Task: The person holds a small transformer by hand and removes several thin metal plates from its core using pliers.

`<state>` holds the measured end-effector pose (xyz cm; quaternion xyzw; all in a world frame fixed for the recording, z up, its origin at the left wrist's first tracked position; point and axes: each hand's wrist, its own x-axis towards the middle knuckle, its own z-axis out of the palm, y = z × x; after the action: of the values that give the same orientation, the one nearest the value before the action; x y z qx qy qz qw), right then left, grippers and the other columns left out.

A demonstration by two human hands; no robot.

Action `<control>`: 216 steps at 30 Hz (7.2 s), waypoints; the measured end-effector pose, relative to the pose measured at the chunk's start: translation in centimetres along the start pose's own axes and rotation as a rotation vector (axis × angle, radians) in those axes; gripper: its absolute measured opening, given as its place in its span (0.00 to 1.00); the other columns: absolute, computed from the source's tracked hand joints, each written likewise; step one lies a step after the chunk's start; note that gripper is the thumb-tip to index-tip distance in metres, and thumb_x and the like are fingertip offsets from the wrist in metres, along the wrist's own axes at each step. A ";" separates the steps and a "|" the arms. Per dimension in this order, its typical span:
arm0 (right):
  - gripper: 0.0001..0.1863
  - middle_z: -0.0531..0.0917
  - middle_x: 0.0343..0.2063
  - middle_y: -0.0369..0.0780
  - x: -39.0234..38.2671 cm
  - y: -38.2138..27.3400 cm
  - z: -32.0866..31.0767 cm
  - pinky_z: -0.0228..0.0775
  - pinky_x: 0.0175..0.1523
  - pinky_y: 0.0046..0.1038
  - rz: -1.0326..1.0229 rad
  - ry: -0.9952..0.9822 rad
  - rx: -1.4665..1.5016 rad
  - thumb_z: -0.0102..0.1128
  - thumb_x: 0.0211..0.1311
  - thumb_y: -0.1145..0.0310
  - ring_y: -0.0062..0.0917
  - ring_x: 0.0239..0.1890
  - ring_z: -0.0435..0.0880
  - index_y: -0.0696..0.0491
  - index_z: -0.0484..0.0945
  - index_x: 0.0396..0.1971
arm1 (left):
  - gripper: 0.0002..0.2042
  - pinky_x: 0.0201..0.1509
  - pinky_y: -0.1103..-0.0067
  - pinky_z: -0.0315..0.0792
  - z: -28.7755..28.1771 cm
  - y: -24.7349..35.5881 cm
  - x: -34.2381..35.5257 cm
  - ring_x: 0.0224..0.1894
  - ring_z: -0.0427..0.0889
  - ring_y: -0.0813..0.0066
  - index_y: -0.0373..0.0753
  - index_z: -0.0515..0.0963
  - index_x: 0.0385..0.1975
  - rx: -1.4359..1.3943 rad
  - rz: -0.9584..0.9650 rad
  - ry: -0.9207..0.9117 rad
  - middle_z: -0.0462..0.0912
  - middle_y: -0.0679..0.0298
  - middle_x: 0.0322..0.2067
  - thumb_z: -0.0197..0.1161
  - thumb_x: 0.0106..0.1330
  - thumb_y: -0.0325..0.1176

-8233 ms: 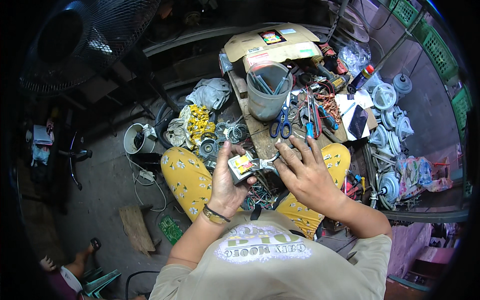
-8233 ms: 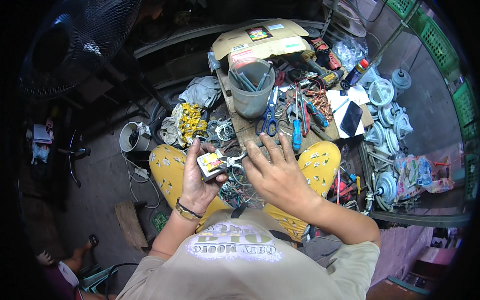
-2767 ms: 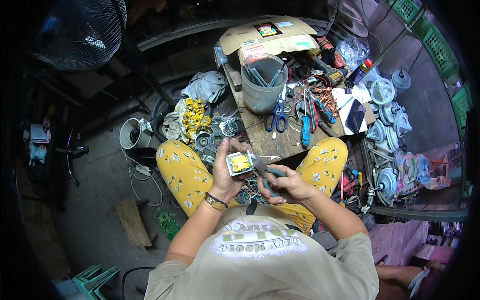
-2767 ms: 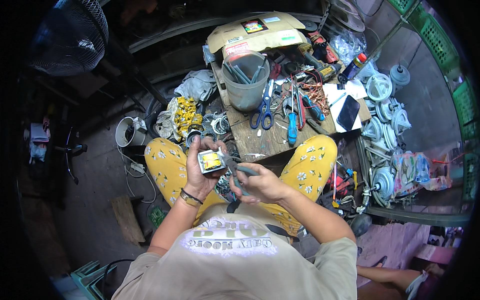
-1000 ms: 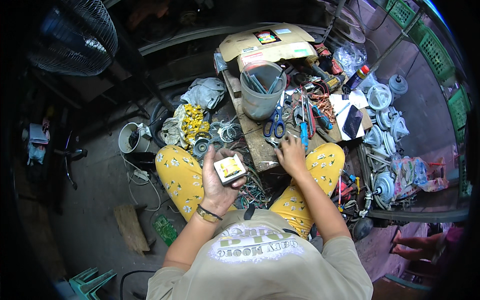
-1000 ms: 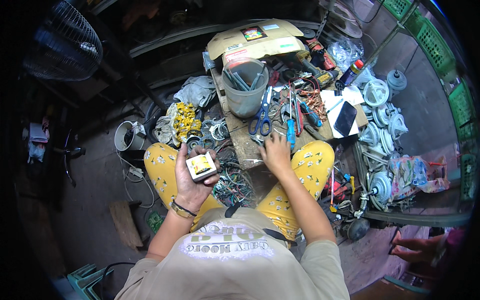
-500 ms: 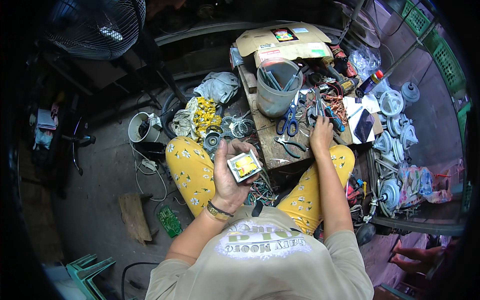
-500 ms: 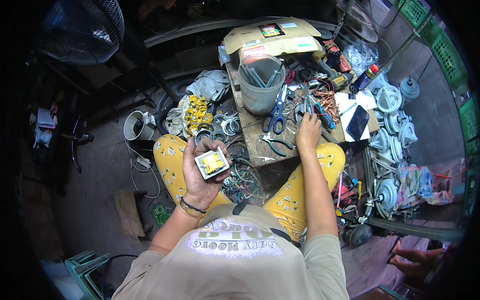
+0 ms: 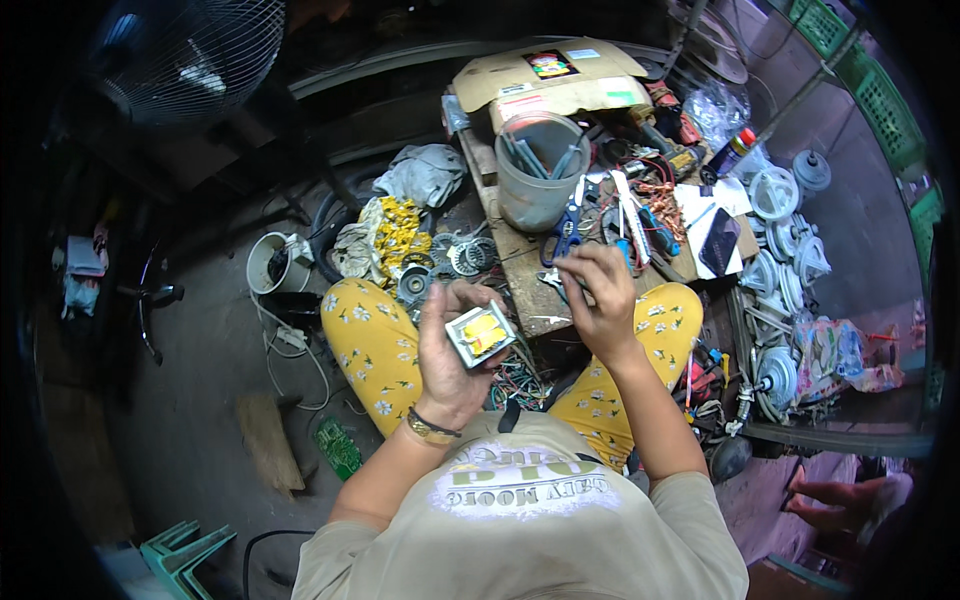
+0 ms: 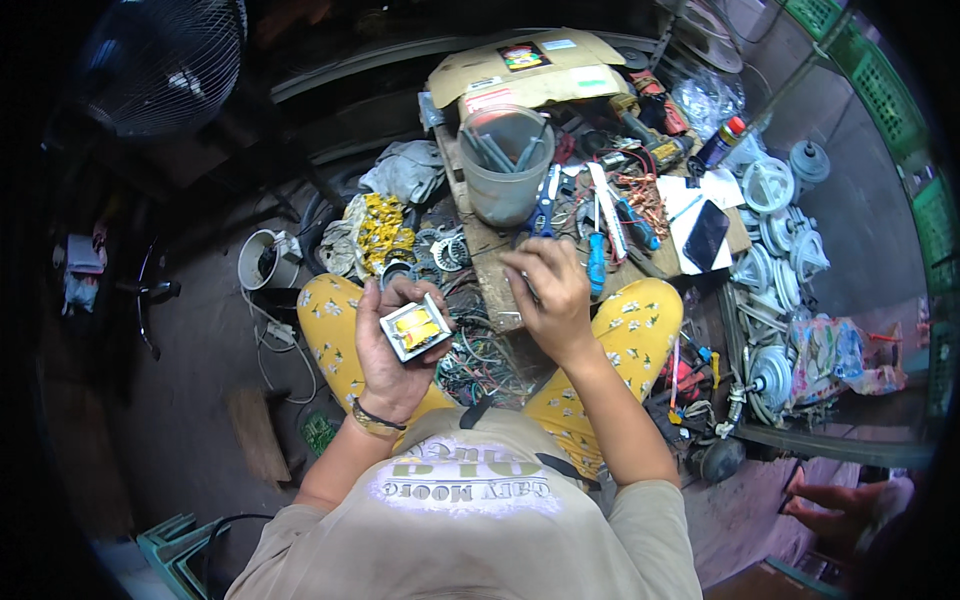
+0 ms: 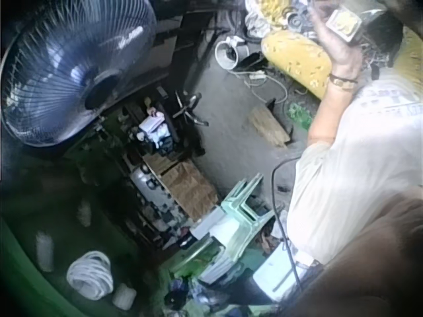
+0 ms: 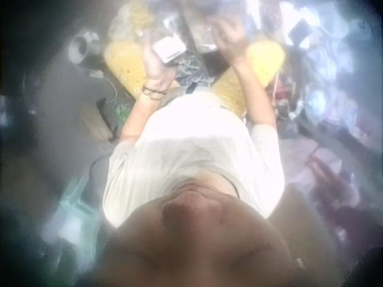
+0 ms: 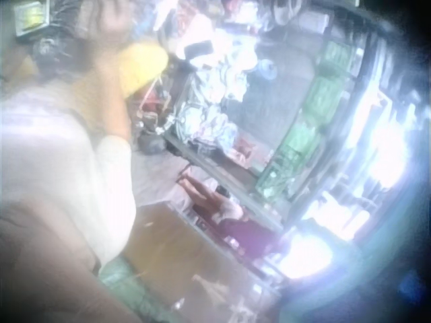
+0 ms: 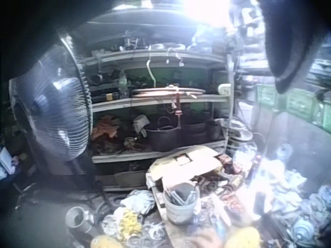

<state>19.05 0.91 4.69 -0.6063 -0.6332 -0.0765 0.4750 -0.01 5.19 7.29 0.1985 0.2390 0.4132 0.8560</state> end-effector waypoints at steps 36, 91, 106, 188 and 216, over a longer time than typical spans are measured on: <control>0.31 0.81 0.37 0.49 -2.1 -7.6 -3.9 0.74 0.40 0.38 0.304 -0.517 0.326 0.59 0.58 0.66 0.44 0.37 0.82 0.49 0.62 0.63 | 0.22 0.27 0.80 0.71 -0.2 -1.3 1.0 0.29 0.77 0.70 0.40 0.70 0.31 0.049 0.053 0.063 0.76 0.60 0.31 0.37 0.69 0.54; 0.26 0.72 0.24 0.37 -2.1 -8.1 0.2 0.68 0.27 0.31 0.096 -0.194 0.019 0.63 0.50 0.72 0.30 0.23 0.76 0.39 0.77 0.53 | 0.15 0.43 0.74 0.69 0.9 -2.7 1.1 0.37 0.74 0.71 0.41 0.71 0.32 -0.007 0.308 0.265 0.75 0.63 0.33 0.41 0.65 0.45; 0.23 0.82 0.28 0.45 -0.9 -8.5 -1.3 0.70 0.35 0.32 0.547 -0.456 0.526 0.52 0.66 0.67 0.37 0.29 0.83 0.46 0.66 0.61 | 0.15 0.42 0.77 0.71 -0.5 -1.8 2.4 0.36 0.75 0.74 0.40 0.71 0.32 0.027 0.243 0.161 0.75 0.64 0.32 0.42 0.64 0.44; 0.25 0.82 0.29 0.47 -1.5 -10.5 -0.3 0.71 0.30 0.42 0.423 -0.353 0.261 0.54 0.64 0.67 0.46 0.28 0.82 0.44 0.64 0.61 | 0.12 0.44 0.74 0.68 0.1 -1.3 2.7 0.37 0.72 0.67 0.37 0.63 0.29 0.136 0.542 -0.048 0.72 0.55 0.34 0.46 0.56 0.40; 0.23 0.82 0.29 0.51 -0.6 -8.8 -1.2 0.70 0.34 0.43 0.598 -0.478 0.304 0.53 0.65 0.66 0.50 0.33 0.81 0.44 0.65 0.60 | 0.08 0.46 0.73 0.68 -0.2 -2.0 3.6 0.37 0.72 0.67 0.39 0.66 0.27 0.093 0.305 0.130 0.73 0.59 0.32 0.44 0.56 0.37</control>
<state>12.15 -2.57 9.17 -0.6871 -0.5259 0.3024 0.3999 3.02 6.94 5.23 0.2445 0.2798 0.5389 0.7560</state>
